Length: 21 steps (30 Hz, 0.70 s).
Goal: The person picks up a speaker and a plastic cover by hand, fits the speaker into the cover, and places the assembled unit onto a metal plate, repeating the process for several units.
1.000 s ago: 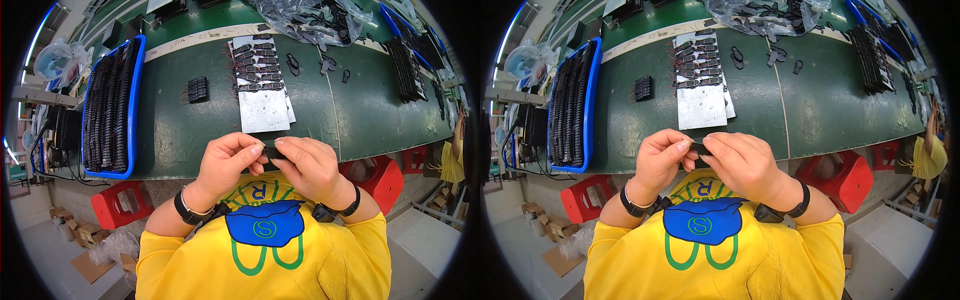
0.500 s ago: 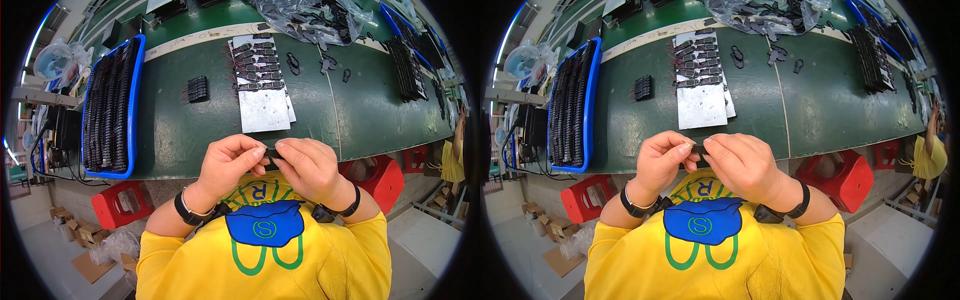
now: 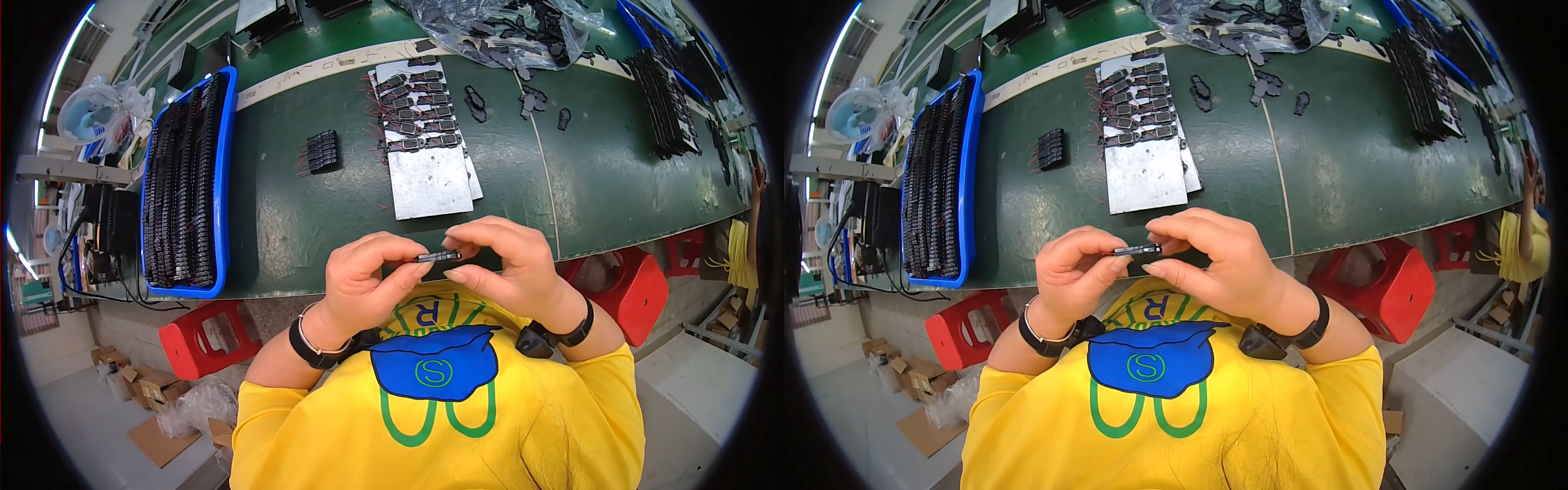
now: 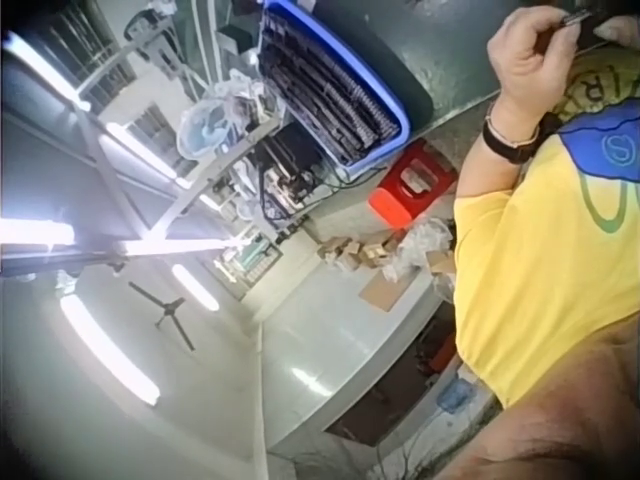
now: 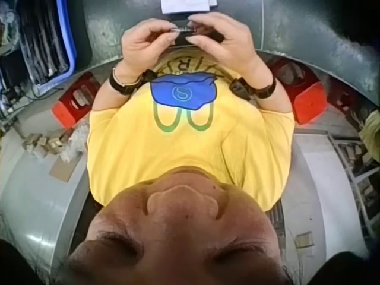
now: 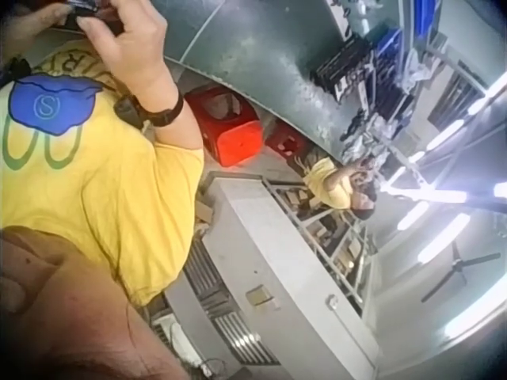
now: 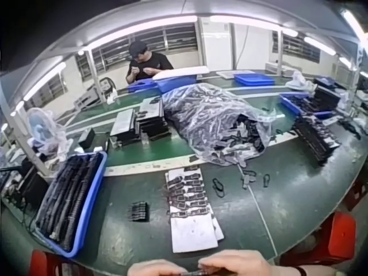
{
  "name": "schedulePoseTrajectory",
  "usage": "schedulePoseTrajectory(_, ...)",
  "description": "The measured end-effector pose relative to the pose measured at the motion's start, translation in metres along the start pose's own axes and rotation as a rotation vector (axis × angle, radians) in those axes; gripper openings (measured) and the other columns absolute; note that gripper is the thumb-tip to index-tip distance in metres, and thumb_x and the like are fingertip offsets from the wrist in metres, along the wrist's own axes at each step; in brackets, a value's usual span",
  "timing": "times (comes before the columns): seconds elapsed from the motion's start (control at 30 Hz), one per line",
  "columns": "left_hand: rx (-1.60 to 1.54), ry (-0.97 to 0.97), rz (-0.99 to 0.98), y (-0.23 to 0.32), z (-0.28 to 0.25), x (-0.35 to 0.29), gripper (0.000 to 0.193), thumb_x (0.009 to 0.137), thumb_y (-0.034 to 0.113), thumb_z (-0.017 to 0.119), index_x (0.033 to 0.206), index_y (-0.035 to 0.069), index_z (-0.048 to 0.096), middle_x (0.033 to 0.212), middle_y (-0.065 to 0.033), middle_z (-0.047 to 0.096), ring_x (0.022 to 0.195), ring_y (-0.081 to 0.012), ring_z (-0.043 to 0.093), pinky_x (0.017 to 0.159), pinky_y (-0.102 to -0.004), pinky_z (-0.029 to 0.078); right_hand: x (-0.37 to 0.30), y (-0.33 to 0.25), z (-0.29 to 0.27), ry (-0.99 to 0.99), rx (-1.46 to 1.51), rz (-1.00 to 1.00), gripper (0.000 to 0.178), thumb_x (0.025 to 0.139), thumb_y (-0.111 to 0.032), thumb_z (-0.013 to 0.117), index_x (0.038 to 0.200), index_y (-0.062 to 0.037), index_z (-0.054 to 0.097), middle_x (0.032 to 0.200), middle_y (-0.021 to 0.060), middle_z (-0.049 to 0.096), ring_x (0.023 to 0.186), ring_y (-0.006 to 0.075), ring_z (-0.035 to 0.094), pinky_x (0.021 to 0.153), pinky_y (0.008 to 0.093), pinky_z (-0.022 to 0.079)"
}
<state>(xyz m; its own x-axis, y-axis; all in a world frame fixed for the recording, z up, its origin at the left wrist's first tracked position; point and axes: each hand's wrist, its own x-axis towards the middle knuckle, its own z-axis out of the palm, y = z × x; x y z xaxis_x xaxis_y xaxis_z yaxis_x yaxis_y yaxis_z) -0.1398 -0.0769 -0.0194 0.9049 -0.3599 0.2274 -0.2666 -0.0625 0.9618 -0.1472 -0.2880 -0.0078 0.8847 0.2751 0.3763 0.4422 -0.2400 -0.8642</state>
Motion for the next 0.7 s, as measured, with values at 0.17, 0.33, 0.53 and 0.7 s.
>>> schedulePoseTrajectory(0.17,0.156,-0.002,0.159,0.003,0.0,0.002,0.014,0.074,0.002,0.072,0.086,0.002,0.065,0.075,-0.009,0.066,0.062,-0.0191,0.063,0.055,-0.0257,0.047,-0.002,0.008,0.001,-0.132,0.098,0.042,0.025,0.073,-0.003,0.074,0.096,0.0008,0.065,0.087,0.0123,0.067,0.074,0.0231,0.066,0.065,0.0292,0.052)
schedulePoseTrajectory(0.33,0.242,-0.003,0.281,0.001,-0.001,0.006,0.016,0.073,0.002,0.073,0.086,0.002,0.065,0.073,-0.0091,0.066,0.062,-0.0217,0.064,0.054,-0.0271,0.048,-0.003,0.014,0.005,-0.061,0.051,-0.124,0.022,0.073,-0.003,0.074,0.093,-0.0003,0.065,0.084,0.0119,0.067,0.072,0.0234,0.066,0.063,0.0287,0.052)
schedulePoseTrajectory(0.53,0.28,-0.031,0.365,-0.004,-0.003,0.006,0.014,0.078,0.007,0.071,0.088,0.001,0.063,0.073,-0.009,0.064,0.059,-0.0169,0.059,0.053,-0.0255,0.045,-0.002,0.013,0.007,-0.03,0.012,-0.167,0.021,0.072,-0.002,0.074,0.091,-0.0011,0.065,0.082,0.0114,0.067,0.069,0.0235,0.065,0.059,0.0287,0.051)
schedulePoseTrajectory(0.7,0.21,-0.095,0.291,-0.005,-0.004,0.007,0.013,0.081,0.007,0.069,0.089,0.0,0.062,0.072,-0.0079,0.063,0.059,-0.0144,0.058,0.054,-0.0244,0.045,0.001,0.012,0.006,-0.049,-0.005,-0.202,0.019,0.073,-0.001,0.073,0.09,-0.0008,0.064,0.08,0.011,0.066,0.065,0.0224,0.064,0.055,0.0289,0.049)
